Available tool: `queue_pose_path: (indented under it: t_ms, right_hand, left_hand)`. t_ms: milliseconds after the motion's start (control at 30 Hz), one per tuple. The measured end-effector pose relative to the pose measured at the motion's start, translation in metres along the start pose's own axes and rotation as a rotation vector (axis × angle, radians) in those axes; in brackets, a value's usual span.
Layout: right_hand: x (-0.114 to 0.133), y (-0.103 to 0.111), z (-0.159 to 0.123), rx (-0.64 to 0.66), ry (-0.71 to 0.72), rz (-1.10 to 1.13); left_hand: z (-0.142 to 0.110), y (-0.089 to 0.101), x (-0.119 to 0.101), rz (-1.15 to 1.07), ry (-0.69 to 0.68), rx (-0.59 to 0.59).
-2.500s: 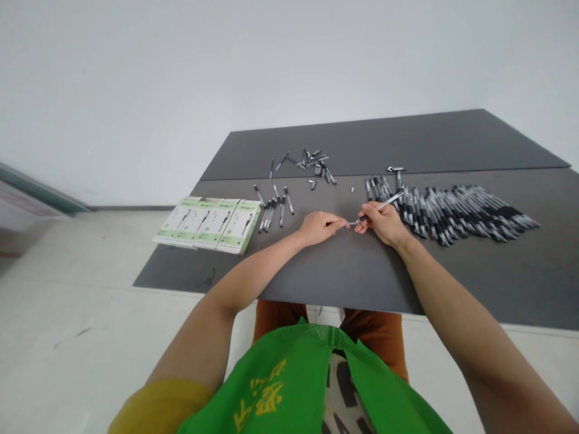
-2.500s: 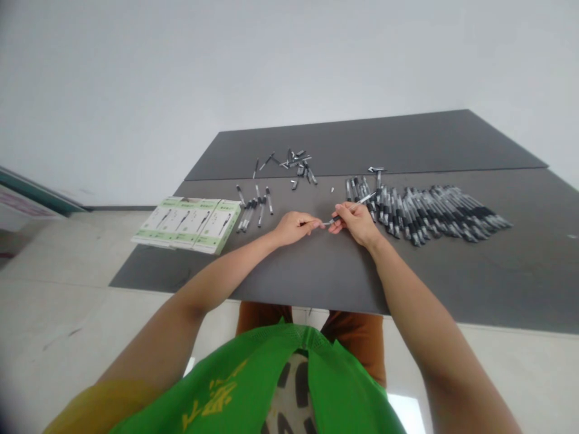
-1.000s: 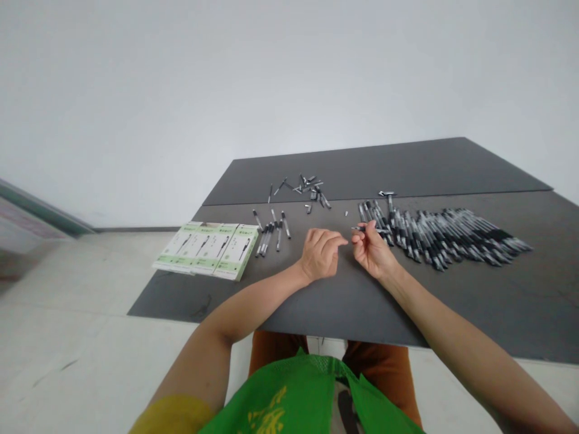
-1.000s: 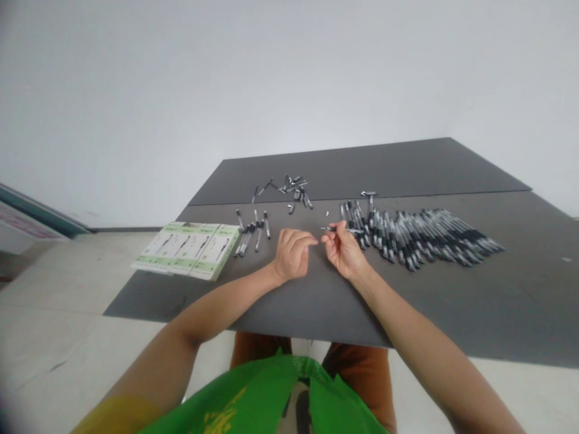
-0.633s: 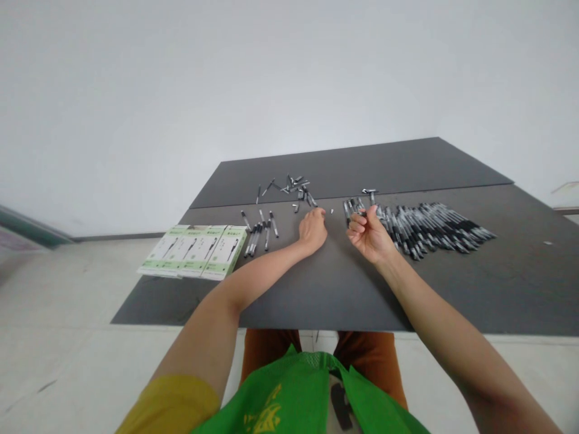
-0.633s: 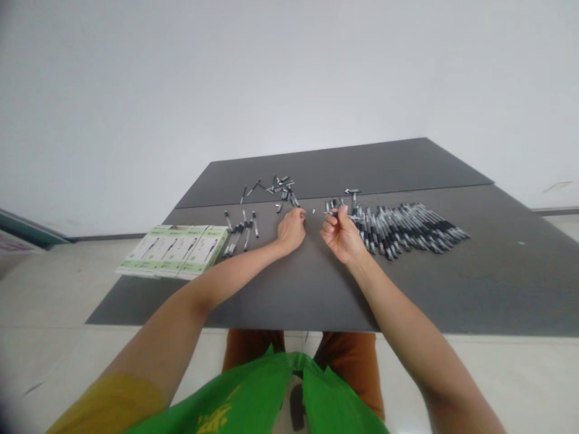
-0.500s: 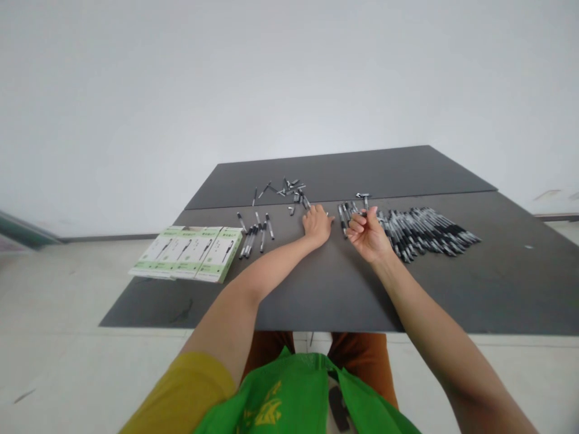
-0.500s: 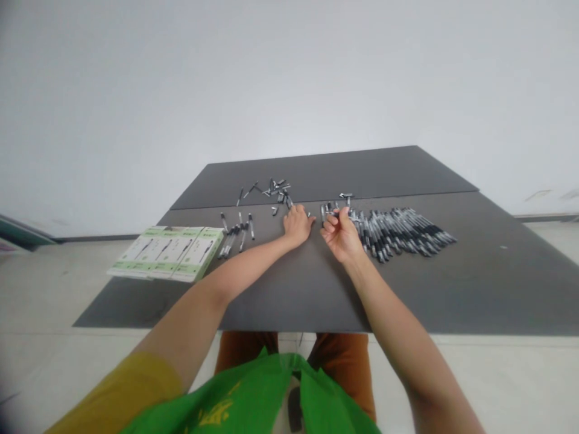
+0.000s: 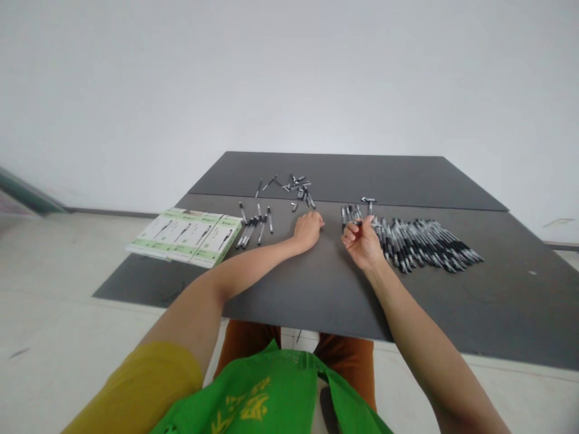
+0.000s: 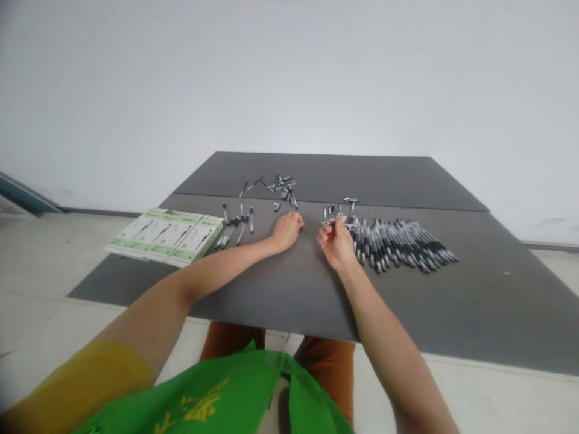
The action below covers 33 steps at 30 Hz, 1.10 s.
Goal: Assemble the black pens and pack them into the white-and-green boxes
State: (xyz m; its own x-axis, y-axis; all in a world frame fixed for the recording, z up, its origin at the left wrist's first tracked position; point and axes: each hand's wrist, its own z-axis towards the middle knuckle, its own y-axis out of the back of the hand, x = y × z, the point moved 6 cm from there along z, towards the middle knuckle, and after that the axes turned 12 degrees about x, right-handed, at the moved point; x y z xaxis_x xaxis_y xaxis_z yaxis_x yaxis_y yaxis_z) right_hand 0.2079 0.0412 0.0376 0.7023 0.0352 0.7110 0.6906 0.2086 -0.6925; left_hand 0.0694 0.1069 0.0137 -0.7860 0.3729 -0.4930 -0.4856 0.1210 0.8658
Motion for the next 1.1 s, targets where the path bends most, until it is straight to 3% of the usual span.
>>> queue_pose_path:
  t_ms: [200,300,467,667,1100]
  right_hand:
    - [-0.035,-0.004,0.001,0.085,-0.099,-0.193]
    - [-0.043,-0.007,0.001,0.137,-0.135,-0.279]
    - [-0.047,-0.009,-0.001,0.195,-0.153,-0.386]
    - [-0.048,-0.011,-0.004,0.224,-0.143,-0.474]
    - [-0.05,-0.007,-0.005,0.209,-0.139,-0.587]
  left_hand:
    - [-0.049,0.005,0.016,-0.698,-0.211,0.259]
    - [-0.07,0.005,0.012,-0.923,-0.259,0.293]
    - [-0.082,0.004,0.001,-0.974,-0.308,0.233]
    - [-0.078,-0.001,0.006,-0.982,-0.211,0.257]
    - [-0.078,-0.002,0.003,-0.939,-0.251,0.311]
